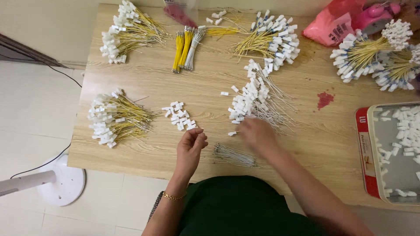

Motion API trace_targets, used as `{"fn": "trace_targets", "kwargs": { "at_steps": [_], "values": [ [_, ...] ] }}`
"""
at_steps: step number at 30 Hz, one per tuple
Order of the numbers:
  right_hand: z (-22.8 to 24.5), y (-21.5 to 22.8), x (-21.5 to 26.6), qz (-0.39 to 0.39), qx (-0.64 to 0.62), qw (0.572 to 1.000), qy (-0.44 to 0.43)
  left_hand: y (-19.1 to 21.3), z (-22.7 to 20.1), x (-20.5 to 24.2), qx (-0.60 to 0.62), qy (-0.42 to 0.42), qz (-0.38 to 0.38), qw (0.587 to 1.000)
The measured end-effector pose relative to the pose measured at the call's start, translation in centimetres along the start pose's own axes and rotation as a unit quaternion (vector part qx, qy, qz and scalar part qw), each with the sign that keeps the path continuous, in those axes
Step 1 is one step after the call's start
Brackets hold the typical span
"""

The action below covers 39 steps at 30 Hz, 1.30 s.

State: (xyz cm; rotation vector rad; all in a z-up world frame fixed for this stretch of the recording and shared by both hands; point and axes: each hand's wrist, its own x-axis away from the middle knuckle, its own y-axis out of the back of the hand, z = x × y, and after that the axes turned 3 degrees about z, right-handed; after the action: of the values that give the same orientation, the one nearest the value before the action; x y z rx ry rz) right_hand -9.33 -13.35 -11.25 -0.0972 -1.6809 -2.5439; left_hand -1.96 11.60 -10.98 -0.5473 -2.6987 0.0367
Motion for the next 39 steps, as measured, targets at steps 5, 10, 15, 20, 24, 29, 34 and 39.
{"fn": "trace_targets", "kwargs": {
  "at_steps": [5, 10, 15, 20, 24, 29, 34, 39],
  "values": [
    [5.6, -1.1, 2.6, 0.06, -0.005, 0.998, -0.029, -0.3, 0.5, -0.5, 0.015, -0.003, -0.001, 1.0],
    [4.4, -5.9, 4.2, 0.07, 0.024, 0.997, -0.036, -0.3, 1.2, -0.5, 0.022, -0.02, 0.008, 1.0],
    [4.7, -3.8, 3.7, 0.127, -0.068, 0.985, -0.099, -0.2, 2.2, -0.6, 0.038, -0.019, 0.01, 0.999],
    [2.9, -3.9, 3.4, 0.152, -0.113, 0.971, -0.148, -0.7, 1.1, 0.0, 0.032, -0.016, 0.003, 0.999],
    [3.3, -0.6, 2.9, 0.136, -0.213, 0.943, -0.218, -1.0, 1.3, -0.2, -0.005, -0.014, 0.005, 1.0],
    [1.4, -1.0, 3.3, 0.058, -0.296, 0.938, -0.174, -2.1, 1.7, -0.5, -0.007, -0.004, 0.029, 1.0],
    [1.1, -1.4, 3.4, 0.081, -0.391, 0.897, -0.189, -2.9, 1.6, 0.0, -0.022, 0.013, 0.045, 0.999],
    [0.6, -2.6, 3.1, 0.101, -0.463, 0.858, -0.196, -3.0, 2.6, 0.2, -0.031, 0.03, 0.062, 0.997]
  ]
}}
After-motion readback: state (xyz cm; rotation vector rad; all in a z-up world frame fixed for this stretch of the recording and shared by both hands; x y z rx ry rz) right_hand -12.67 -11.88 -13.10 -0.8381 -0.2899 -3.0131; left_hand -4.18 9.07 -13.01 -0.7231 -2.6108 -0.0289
